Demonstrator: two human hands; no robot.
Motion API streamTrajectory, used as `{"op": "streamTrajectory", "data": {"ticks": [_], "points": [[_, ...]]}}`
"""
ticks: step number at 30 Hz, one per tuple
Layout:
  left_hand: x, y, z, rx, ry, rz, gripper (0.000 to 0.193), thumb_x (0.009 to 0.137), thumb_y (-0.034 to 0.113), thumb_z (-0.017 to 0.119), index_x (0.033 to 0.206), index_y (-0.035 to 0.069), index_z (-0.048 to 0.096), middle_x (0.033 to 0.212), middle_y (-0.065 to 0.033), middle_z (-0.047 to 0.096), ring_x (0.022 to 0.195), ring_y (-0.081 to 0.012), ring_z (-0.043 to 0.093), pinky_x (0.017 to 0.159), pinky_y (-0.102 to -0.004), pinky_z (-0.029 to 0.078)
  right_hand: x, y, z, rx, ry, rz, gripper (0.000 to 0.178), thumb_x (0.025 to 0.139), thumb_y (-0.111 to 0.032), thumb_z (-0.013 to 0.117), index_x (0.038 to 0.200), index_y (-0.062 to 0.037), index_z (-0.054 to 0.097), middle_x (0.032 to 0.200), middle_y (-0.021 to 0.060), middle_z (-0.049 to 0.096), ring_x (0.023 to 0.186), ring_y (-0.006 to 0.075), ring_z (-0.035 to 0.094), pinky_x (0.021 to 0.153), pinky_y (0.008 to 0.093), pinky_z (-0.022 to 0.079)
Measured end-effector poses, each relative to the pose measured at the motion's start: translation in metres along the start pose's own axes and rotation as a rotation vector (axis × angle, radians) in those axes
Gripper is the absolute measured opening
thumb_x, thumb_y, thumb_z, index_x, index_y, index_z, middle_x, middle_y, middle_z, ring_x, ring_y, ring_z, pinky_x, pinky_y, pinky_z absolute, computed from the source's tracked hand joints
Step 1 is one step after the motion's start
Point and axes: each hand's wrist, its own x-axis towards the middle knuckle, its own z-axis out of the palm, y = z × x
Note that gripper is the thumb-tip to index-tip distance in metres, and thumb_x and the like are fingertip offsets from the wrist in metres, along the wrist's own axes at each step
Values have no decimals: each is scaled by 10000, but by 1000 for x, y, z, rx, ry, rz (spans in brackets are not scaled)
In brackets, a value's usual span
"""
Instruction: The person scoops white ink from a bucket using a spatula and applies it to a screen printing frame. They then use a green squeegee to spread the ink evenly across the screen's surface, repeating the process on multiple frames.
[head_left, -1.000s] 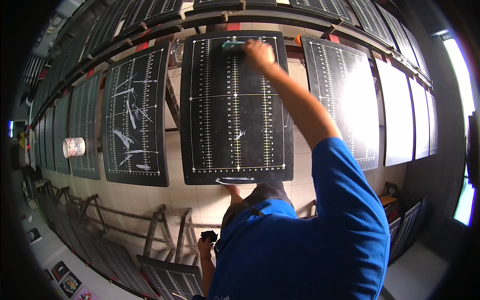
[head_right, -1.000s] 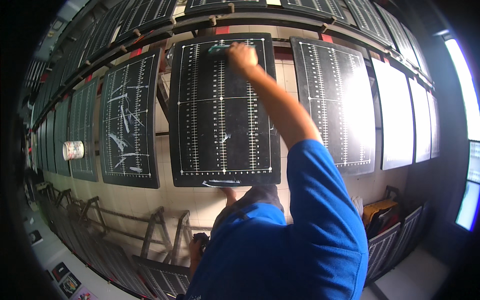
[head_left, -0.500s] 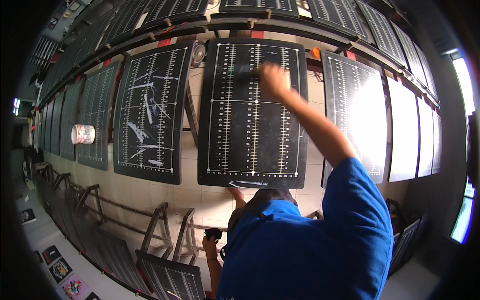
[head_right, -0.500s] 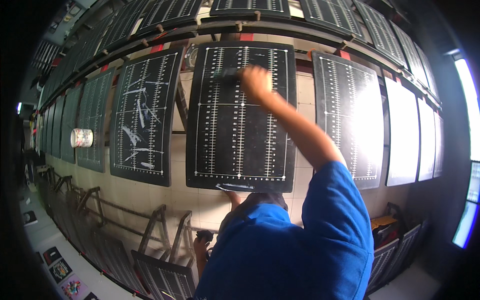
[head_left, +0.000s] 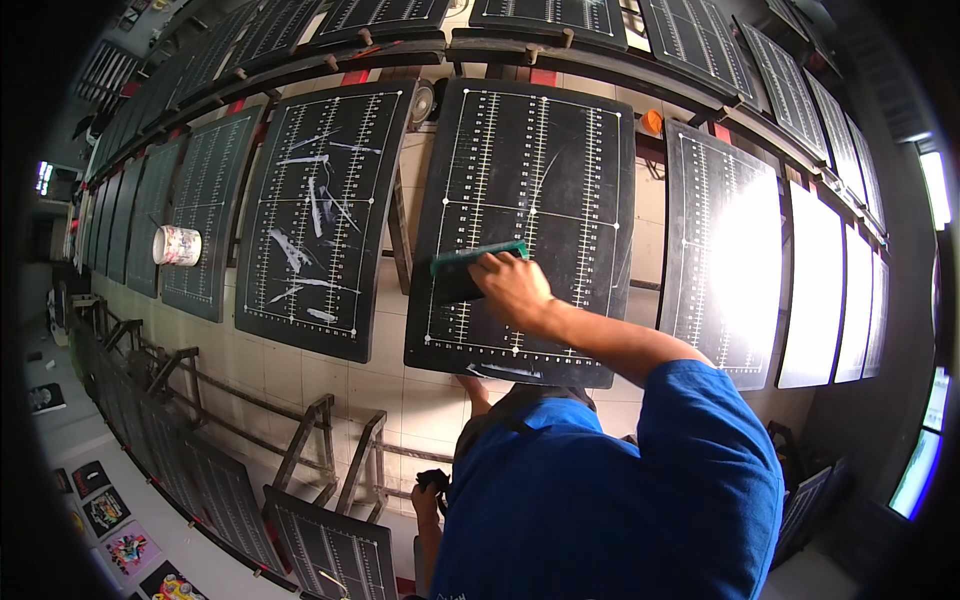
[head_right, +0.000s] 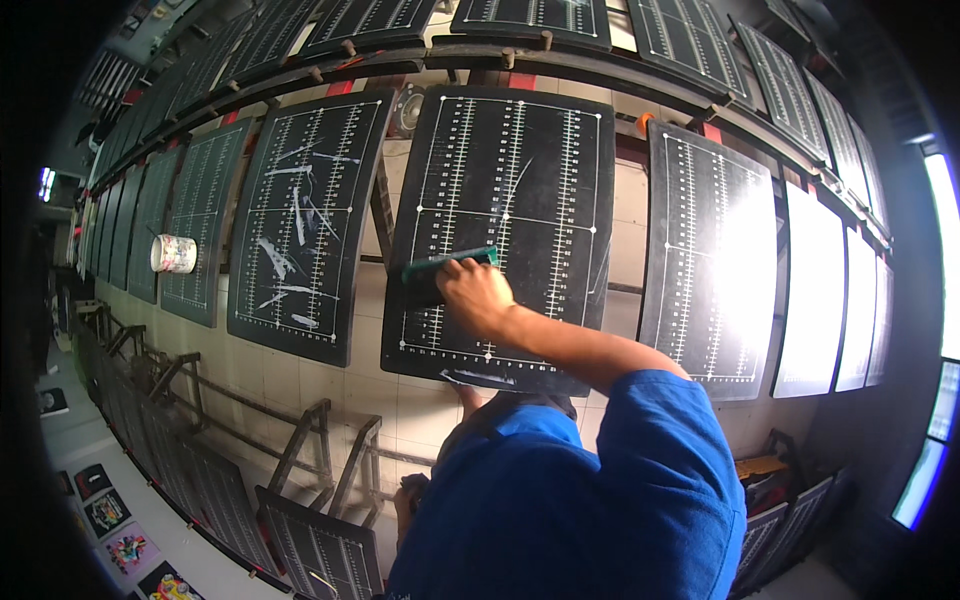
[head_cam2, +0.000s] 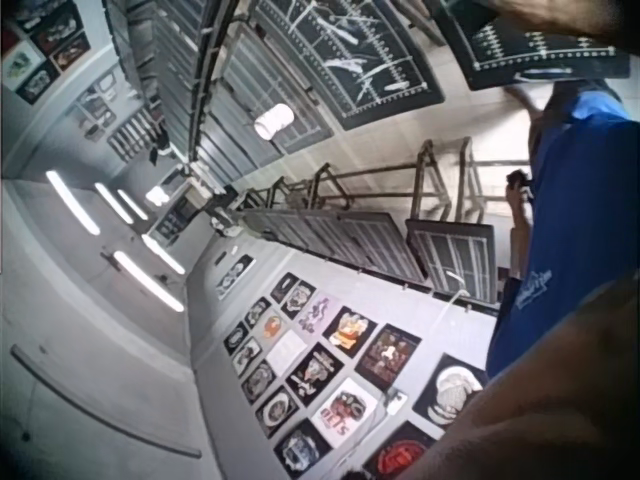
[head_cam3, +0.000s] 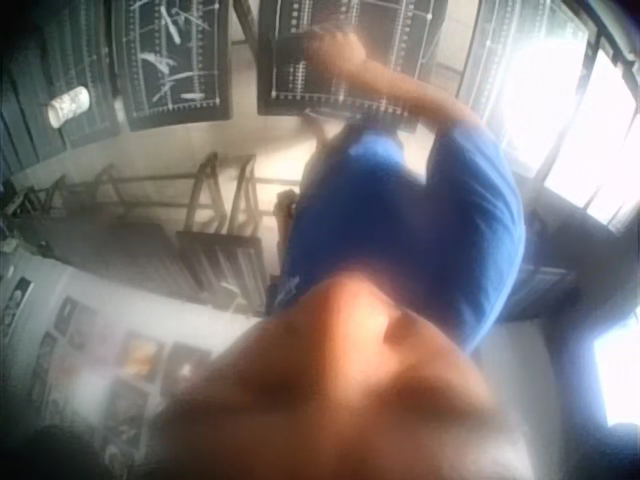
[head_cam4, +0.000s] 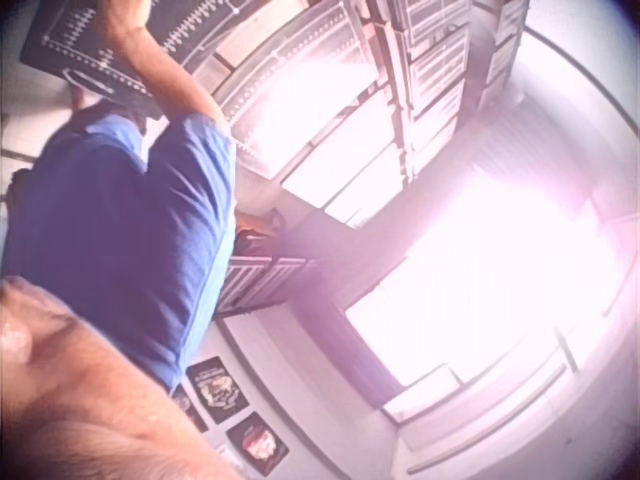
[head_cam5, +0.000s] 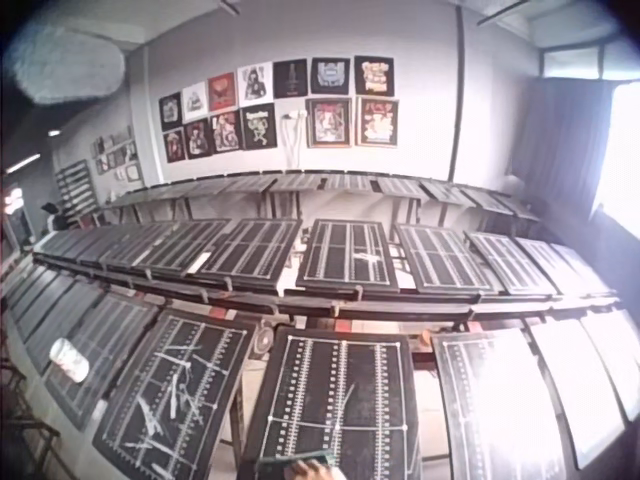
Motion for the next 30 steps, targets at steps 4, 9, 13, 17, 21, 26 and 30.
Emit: {"op": "streamTrajectory", "data": {"ticks": [4, 9, 13, 17, 21, 26, 30], "points": [[19, -4, -2, -236, 11, 46, 227, 875, 101, 638, 1066, -2, 571, 1017, -99, 627, 898, -208, 634, 730, -346, 541, 40, 79, -53, -143, -157, 385, 300, 840, -148, 580, 1118, -199, 680, 985, 95, 670, 868, 286, 689, 725, 405, 573], [16, 24, -11, -152, 54, 71, 186, 887, 85, 623, 1043, -6, 579, 1020, -96, 631, 873, -202, 633, 720, -349, 555, 83, 252, -80, -185, 362, 590, 206, 828, -158, 575, 984, -121, 705, 944, 135, 709, 905, 314, 706, 733, 424, 571], [16, 24, -18, -89, 47, 23, 182, 880, 84, 624, 1039, 9, 578, 1021, -101, 637, 887, -207, 644, 709, -354, 555, 62, 255, -43, -244, 336, 603, 183, 814, -149, 593, 950, -130, 714, 889, 132, 695, 871, 305, 699, 705, 418, 564], [19, 19, -22, 28, -9, -15, 211, 865, 98, 640, 1046, 11, 576, 1019, -105, 640, 901, -219, 651, 704, -360, 551, -38, 106, 54, -562, 516, 406, 332, 858, -195, 571, 1139, -29, 631, 967, 109, 650, 914, 244, 642, 682, 412, 545], [30, 9, -24, 29, -18, 18, 230, 856, 111, 649, 1049, 7, 576, 1018, -111, 639, 908, -226, 647, 698, -365, 552, -107, 5, -10, 85, -74, 178, 401, 756, -142, 643, 1153, -198, 658, 1061, 67, 639, 938, 266, 686, 690, 422, 593], [43, 11, -24, -114, 17, 32, 212, 859, 95, 635, 1041, 2, 579, 1010, -103, 635, 905, -208, 644, 694, -335, 560, -28, 133, -41, -104, 35, 510, 232, 831, -151, 612, 1039, -206, 697, 929, 97, 670, 821, 286, 695, 675, 419, 570], [42, 31, -39, -37, 22, 146, 213, 868, 102, 623, 1049, -5, 590, 1015, -105, 636, 876, -195, 628, 711, -348, 556, 26, 273, -53, -194, 382, 505, 346, 828, -65, 541, 1105, -206, 694, 1049, 104, 676, 952, 323, 678, 787, 446, 558]]}}
